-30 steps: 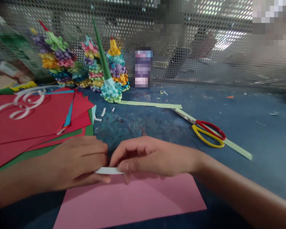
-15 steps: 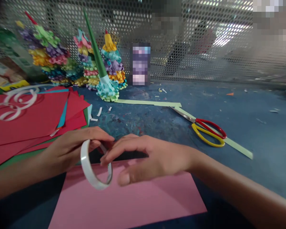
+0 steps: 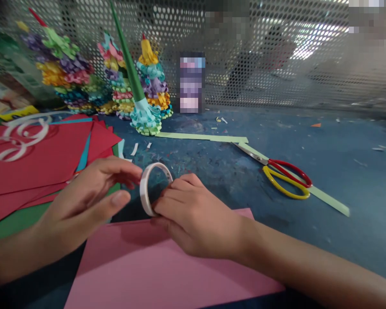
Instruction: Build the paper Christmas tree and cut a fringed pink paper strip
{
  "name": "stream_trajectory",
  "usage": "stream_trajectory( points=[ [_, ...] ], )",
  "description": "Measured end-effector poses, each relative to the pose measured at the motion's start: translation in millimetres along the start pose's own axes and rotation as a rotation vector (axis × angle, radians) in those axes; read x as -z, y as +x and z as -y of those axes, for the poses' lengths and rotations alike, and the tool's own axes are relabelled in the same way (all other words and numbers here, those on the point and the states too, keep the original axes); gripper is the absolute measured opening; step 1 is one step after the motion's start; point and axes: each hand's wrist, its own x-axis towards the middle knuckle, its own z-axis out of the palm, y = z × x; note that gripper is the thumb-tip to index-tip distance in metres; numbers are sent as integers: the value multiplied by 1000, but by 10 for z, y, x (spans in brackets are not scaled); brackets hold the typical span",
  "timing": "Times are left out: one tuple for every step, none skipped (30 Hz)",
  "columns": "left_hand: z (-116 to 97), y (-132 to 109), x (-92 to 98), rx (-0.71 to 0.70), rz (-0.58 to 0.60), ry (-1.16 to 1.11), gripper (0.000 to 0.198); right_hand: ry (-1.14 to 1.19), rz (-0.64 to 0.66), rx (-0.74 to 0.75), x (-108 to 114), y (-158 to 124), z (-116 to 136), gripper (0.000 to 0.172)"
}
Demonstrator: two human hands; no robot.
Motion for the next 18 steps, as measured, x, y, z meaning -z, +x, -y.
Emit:
stream_trajectory(
  points=[
    [-28,-12,-19,-4,17,16,22,-18,0,8,-20,-5,-12,21],
    [-49,-22,-37,0,20,44,21,-38,-4,21,-38,-9,-20,21],
    [-64,-27,-54,13,19,75,20,-55,-7,35,-55,-12,-24,21],
    [-73,-30,-66,32,20,104,19,-71,-5,48,-70,-14,-26,22],
    [-76,-30,-75,44,26,124,17,-83,-2,56,-82,-16,-26,23],
    [-75,-29,-79,51,39,135,14,-88,4,60,-92,-17,-26,23],
    [-71,-27,-81,51,52,137,11,-89,12,59,-100,-17,-27,24],
    [-66,-25,-81,48,67,135,9,-88,17,54,-107,-17,-28,25],
    [-59,-23,-80,48,73,131,7,-89,21,49,-112,-16,-30,25],
    [-51,-23,-80,50,66,128,8,-89,23,45,-116,-16,-34,25],
    [-43,-24,-81,56,55,127,10,-91,21,46,-119,-16,-39,25],
    [-34,-25,-81,65,42,127,14,-94,17,47,-122,-16,-45,26],
    [-25,-27,-82,74,31,124,20,-100,15,47,-125,-18,-51,26],
    [-17,-28,-82,84,32,117,25,-109,14,45,-128,-20,-56,26],
    [-12,-29,-82,94,38,104,27,-123,10,44,-132,-25,-61,25],
    [-9,-29,-80,104,50,89,27,-140,5,47,-137,-30,-66,25],
    [-8,-29,-77,114,59,76,26,-161,-2,53,-143,-37,-69,24],
    [-12,-28,-73,122,62,65,24,-179,-8,62,-148,-44,-71,24]
  ],
)
